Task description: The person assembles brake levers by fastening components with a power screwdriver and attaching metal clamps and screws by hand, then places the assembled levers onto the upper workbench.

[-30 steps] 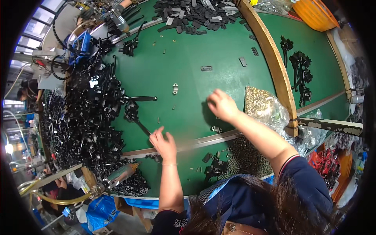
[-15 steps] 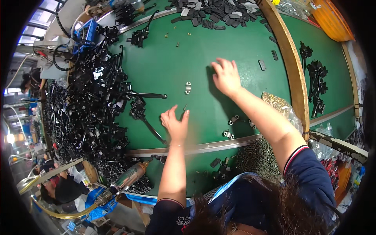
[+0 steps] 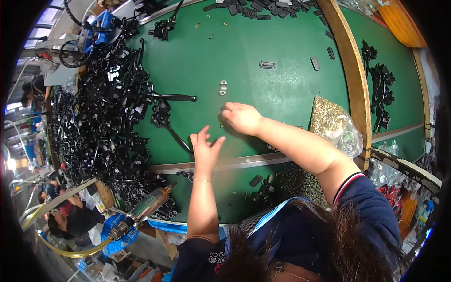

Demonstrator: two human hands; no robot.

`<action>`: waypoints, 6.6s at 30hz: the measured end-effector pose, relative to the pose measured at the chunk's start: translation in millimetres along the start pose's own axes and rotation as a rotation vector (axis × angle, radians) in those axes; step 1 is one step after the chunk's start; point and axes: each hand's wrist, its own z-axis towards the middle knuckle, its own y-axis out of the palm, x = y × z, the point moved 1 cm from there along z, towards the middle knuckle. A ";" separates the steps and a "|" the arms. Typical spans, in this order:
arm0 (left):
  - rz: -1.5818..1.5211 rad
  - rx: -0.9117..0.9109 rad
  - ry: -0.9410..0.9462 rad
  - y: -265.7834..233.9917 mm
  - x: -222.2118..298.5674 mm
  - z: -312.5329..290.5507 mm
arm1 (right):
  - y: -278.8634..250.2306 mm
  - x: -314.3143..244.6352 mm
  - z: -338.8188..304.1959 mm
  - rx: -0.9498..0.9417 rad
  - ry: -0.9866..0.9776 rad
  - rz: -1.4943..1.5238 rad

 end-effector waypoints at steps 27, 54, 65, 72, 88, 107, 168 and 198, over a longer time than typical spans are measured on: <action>0.164 0.147 0.123 11.5 -16.8 -37.1 | 20.4 -65.6 -58.9 -0.282 0.237 0.155; 0.198 -0.189 0.324 104.4 104.8 -62.1 | -84.0 -10.6 -209.1 0.412 0.630 -0.057; 0.351 -0.295 0.366 120.2 94.6 -51.0 | -67.7 35.2 -179.9 0.110 0.711 -0.217; 0.360 -0.295 0.398 117.4 85.9 -50.4 | -66.0 16.6 -175.4 0.247 0.658 -0.093; 0.466 -0.540 0.852 114.9 97.9 -159.8 | -17.7 21.0 -177.3 0.339 0.536 0.031; 0.319 -0.535 0.712 106.9 75.7 -132.7 | -41.9 -41.4 -258.1 0.563 0.420 0.104; -0.428 -0.522 -0.034 -31.6 104.8 -269.3 | -116.8 -158.9 -294.0 -0.403 0.628 1.126; -0.473 -0.646 -0.140 -51.4 119.3 -251.9 | -107.0 -153.3 -295.0 -0.397 0.578 0.813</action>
